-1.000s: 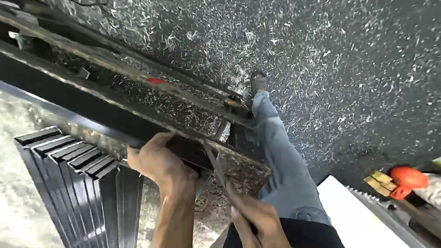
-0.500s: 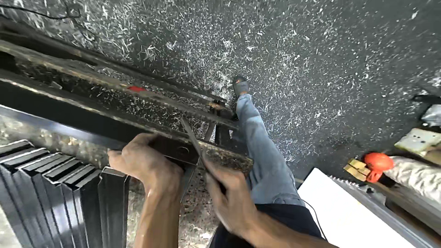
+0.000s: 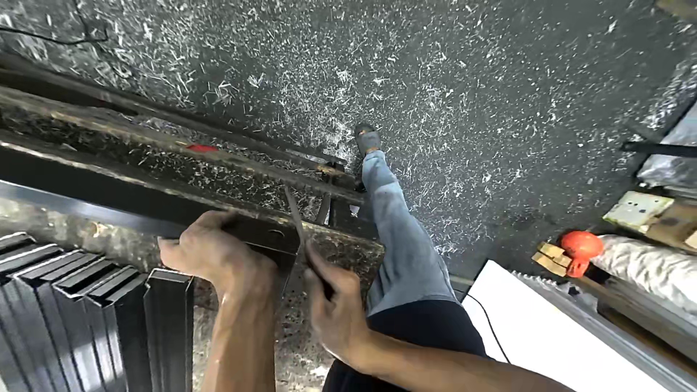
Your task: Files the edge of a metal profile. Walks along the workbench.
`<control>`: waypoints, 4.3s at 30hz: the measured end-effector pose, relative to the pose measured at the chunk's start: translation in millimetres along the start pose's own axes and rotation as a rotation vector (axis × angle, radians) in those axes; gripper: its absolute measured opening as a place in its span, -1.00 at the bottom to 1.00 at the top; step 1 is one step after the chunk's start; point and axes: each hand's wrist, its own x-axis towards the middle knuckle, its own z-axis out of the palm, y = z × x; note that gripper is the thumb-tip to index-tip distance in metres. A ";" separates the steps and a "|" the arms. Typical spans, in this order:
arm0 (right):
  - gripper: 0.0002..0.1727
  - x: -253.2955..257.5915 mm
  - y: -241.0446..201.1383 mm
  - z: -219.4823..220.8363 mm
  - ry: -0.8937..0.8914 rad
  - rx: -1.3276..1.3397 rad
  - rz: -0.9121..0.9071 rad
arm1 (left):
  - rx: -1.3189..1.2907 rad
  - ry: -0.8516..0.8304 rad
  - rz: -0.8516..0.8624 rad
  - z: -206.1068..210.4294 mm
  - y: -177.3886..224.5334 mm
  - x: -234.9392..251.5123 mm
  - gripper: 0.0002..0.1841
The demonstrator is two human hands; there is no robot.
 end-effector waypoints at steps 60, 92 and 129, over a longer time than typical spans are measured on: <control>-0.50 13.6 -32.9 -29.4 -0.219 -0.173 0.015 | -0.075 0.008 -0.021 2.6 2.9 -4.5 -0.45; -0.48 -8.4 -17.5 -43.3 -0.243 -0.086 0.101 | 0.013 0.019 -0.094 6.7 7.4 -4.9 -0.41; -0.47 30.3 -54.4 -65.5 -0.396 -0.292 0.317 | 0.003 0.034 -0.010 21.1 15.7 -1.3 -0.41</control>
